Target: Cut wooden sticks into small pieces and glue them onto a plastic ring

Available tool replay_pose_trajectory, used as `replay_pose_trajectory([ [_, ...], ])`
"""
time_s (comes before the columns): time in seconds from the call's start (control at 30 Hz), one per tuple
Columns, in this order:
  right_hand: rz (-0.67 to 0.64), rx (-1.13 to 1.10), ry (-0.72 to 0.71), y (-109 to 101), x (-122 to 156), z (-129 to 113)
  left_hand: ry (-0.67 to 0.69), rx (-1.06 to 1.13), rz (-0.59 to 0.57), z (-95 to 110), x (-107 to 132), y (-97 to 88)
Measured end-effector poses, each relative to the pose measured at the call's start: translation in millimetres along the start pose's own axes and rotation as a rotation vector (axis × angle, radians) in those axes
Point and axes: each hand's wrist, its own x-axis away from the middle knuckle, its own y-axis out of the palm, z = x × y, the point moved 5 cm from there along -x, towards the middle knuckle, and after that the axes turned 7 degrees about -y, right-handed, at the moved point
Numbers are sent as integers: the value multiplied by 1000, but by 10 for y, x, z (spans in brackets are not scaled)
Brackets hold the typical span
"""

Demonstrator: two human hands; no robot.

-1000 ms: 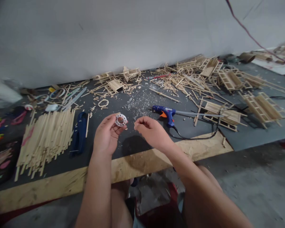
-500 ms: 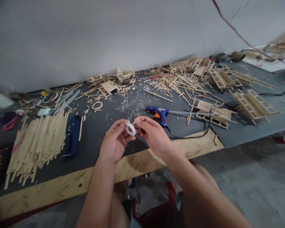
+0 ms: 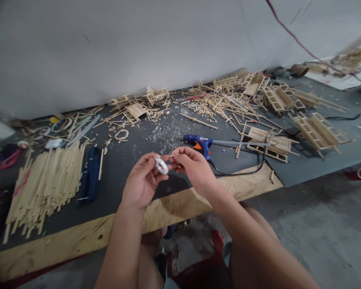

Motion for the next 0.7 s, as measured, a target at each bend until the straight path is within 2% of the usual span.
replay_pose_trajectory([
  [0.2,-31,155,-142,-16,-22,-35,-6,-32,2,-14,2,-6],
  [0.57,-57,253,-181,-83,-47,-89,-23,-26,-24,-6,24,0],
  [0.7,-112,262,-160,-87,-43,-75,-26,-32,-14,-16,20,0],
])
